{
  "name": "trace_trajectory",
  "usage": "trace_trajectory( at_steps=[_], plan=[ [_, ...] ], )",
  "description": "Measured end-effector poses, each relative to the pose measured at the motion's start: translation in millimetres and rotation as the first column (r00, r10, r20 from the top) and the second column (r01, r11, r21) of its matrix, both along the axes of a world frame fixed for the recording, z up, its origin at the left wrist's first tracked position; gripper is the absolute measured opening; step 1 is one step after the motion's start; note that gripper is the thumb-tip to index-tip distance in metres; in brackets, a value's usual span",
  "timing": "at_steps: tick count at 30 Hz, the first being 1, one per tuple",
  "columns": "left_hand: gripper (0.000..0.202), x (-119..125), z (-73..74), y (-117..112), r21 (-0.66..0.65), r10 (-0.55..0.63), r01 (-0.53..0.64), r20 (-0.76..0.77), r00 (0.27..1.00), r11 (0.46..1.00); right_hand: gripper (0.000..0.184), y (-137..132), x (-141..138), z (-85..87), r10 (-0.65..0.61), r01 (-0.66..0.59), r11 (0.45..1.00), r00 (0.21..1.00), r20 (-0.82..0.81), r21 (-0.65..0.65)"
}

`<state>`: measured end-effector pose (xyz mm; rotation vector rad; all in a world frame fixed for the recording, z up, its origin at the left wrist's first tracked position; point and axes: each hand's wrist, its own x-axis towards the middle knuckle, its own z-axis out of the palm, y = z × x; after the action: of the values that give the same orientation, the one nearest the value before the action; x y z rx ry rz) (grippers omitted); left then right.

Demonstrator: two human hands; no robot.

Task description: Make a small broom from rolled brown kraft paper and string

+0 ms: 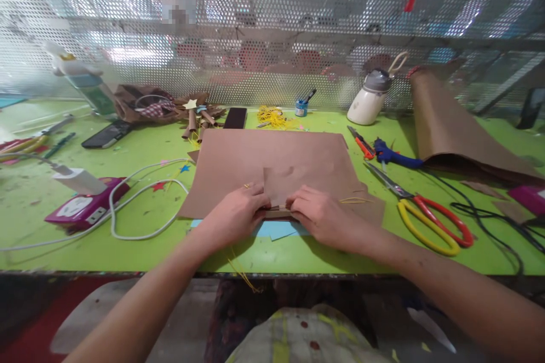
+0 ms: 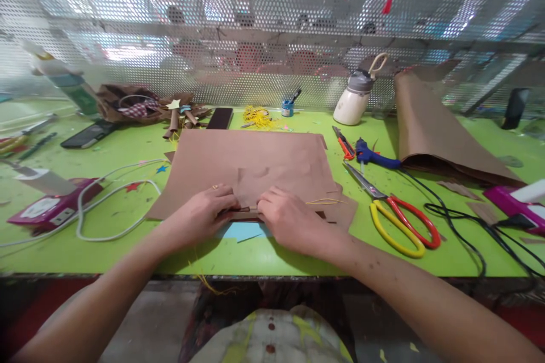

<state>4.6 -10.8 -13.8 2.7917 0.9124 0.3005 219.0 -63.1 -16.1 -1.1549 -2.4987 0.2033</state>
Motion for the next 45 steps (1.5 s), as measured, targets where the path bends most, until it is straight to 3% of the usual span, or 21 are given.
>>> trace_trajectory(
  at_steps=[6, 12, 17, 24, 28, 31, 37, 45],
  plan=[
    [0.016, -1.5, 4.0, 1.2, -0.079, -0.011, 0.014, 0.039, 0.999, 0.997, 0.018, 22.3, 2.7, 4.5, -0.103, 0.107, 0.989, 0.994, 0.041, -0.105],
    [0.012, -2.7, 4.4, 0.9, -0.158, 0.057, -0.046, 0.066, 0.996, 0.986, 0.019, 35.4, 1.5, 13.5, -0.069, 0.081, 0.984, 0.994, 0.080, -0.157],
    [0.046, -3.1, 2.2, -3.6, -0.247, 0.114, -0.073, 0.154, 0.981, 0.966, 0.019, 43.2, 0.6, 10.4, -0.073, 0.092, 0.971, 0.993, 0.095, -0.219],
    [0.017, -4.3, -1.8, -8.4, -0.214, 0.217, -0.182, 0.155, 0.964, 0.960, 0.016, 34.4, 5.4, 10.0, 0.013, -0.020, 0.985, 0.999, -0.040, -0.172],
    [0.009, -5.6, -2.0, -3.1, -0.179, 0.170, -0.151, 0.096, 0.981, 0.972, 0.021, 16.1, 10.6, 22.9, 0.148, -0.155, 0.980, 0.987, -0.060, -0.128],
    [0.018, -7.5, -4.2, 3.5, -0.164, 0.111, -0.094, 0.101, 0.989, 0.982, 0.030, 4.3, 13.0, 27.3, 0.189, -0.190, 0.979, 0.982, -0.015, -0.069],
    [0.027, -8.1, -11.6, 12.5, -0.111, 0.022, -0.008, 0.120, 0.993, 0.994, 0.035, -9.5, 13.1, 20.9, 0.142, -0.157, 0.986, 0.967, 0.213, 0.055],
    [0.026, -1.7, -3.6, 20.2, 0.001, -0.076, 0.076, 0.096, 0.992, 0.997, 0.040, -18.7, 9.5, 15.9, 0.094, -0.139, 0.978, 0.958, 0.272, 0.153]
  ],
)
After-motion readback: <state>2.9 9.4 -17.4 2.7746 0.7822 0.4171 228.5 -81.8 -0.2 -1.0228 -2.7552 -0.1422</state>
